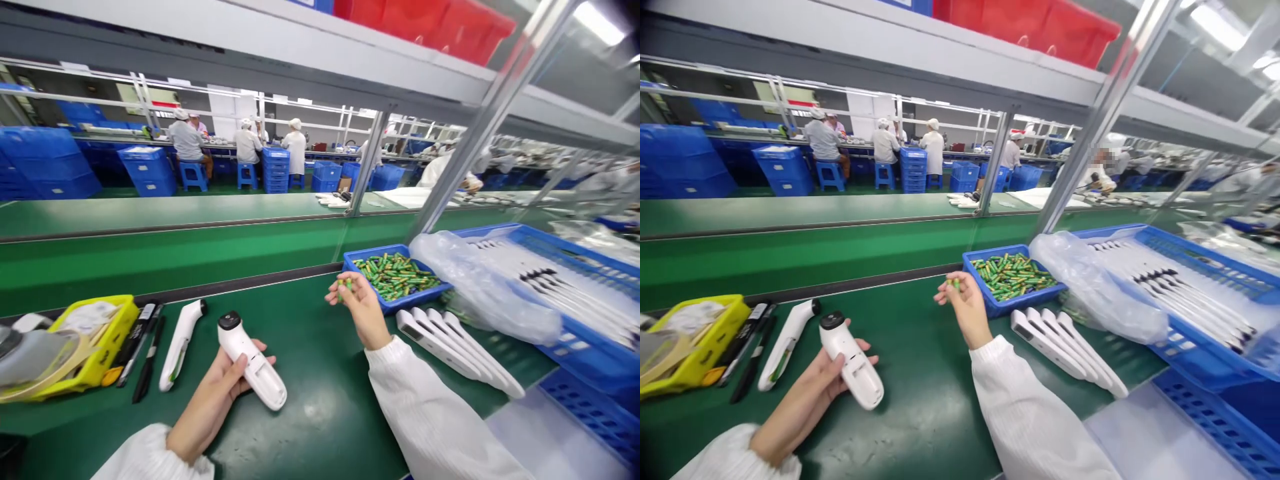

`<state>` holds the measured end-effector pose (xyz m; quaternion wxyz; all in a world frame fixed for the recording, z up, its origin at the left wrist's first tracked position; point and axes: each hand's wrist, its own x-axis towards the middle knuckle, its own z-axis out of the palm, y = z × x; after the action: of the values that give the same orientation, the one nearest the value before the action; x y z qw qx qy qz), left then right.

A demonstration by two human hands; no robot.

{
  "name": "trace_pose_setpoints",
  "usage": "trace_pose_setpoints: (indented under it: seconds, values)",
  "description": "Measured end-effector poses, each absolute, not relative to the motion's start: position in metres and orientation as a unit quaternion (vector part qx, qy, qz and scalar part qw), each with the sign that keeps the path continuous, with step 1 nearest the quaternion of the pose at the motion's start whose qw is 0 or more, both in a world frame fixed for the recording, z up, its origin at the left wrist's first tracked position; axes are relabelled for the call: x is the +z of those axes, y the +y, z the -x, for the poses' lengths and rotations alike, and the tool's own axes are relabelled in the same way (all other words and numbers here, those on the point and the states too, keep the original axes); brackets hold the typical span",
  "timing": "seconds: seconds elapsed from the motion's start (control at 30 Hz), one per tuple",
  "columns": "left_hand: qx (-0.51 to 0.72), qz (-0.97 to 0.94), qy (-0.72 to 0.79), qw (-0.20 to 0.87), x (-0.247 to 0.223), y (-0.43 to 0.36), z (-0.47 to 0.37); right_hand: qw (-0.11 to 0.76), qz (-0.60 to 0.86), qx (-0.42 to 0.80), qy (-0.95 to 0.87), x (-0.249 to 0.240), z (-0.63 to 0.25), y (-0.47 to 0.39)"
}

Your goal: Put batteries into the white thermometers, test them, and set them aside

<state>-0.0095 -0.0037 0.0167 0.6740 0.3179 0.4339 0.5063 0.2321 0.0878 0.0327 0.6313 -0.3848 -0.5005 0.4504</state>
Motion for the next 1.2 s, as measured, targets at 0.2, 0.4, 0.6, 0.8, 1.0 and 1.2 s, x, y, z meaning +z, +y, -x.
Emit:
trace_pose_setpoints:
  seconds: [0.2,0.4,0.6,0.8,1.0,1.2]
  values:
    - [0.515,-0.363,0.427,0.648,0.008,-0.002,0.01,0.452,0.34,0.58,-0.586,0.011,-0.167,0.039]
    - [0.509,-0.373,0.403,0.663,0.009,-0.007,0.008,0.381,0.364,0.303,-0.794,-0.002,-0.157,0.014]
    - [0.528,-0.347,0.408,0.659,0.02,-0.01,0.008,0.379,0.313,0.275,-0.827,-0.005,-0.157,0.014]
    - [0.537,-0.334,0.386,0.671,0.018,-0.009,0.013,0.435,0.3,0.375,-0.762,-0.007,-0.154,0.016]
    - [0.534,-0.329,0.374,0.683,0.016,-0.007,0.014,0.412,0.297,0.448,-0.736,-0.006,-0.152,0.016]
    - [0.527,-0.335,0.372,0.687,0.016,-0.009,0.013,0.396,0.293,0.446,-0.747,0.001,-0.155,0.013]
